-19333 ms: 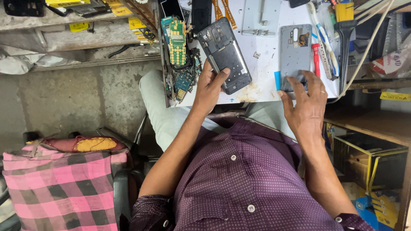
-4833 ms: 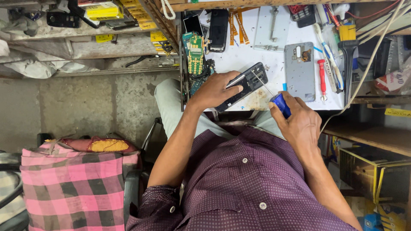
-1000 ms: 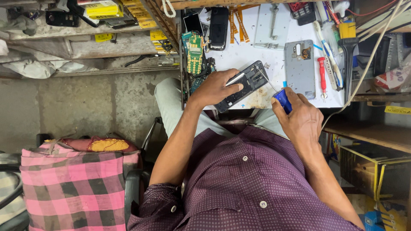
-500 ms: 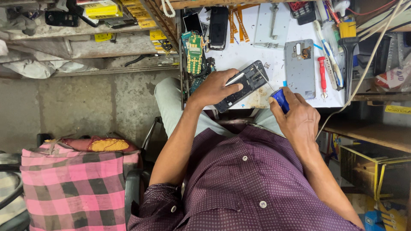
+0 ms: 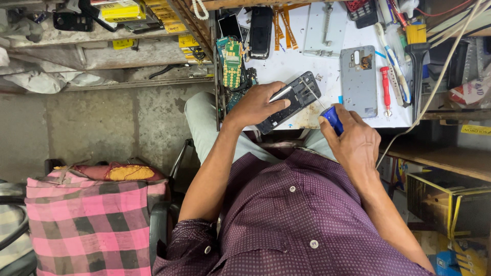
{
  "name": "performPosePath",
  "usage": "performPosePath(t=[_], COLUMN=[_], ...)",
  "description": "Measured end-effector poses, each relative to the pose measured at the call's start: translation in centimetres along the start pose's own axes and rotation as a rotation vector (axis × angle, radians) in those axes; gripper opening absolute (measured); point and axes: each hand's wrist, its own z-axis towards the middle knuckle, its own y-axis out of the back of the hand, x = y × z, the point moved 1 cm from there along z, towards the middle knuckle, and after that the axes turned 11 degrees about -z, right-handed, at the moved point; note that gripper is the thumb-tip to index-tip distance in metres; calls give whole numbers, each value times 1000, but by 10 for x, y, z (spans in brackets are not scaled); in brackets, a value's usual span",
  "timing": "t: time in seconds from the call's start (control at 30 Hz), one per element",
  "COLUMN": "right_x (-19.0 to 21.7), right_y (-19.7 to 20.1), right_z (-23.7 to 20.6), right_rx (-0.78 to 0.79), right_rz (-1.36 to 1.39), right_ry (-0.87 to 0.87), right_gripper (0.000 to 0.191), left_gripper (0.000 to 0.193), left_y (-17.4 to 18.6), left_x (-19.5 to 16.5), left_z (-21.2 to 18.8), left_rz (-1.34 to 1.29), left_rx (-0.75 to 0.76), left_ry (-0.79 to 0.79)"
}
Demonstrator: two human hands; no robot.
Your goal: The person works at a repair bench on a disassembled smartphone, holding the phone body with one hand while using a red pry tool and then a blue-handled screwdriver to pry and unscrew the back cover and internal components. They reposition the phone repeatedly and set the removed cover aside on the bench.
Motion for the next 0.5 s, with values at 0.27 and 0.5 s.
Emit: performPosePath(t=[0.27,0.5], right_x=[2,-2], right_y=[2,5], right_z=[-1,-1], right_rx=[-17,-47], right_rz=[-38,-33], right_ry=[-3,-21], right_gripper=[49,49], left_gripper=[35,36], left_y=[-2,-2], left_x=[-2,1], left_z=[-1,-1], left_rz=[-11,17], left_rx=[-5,4], left_ry=[11,60])
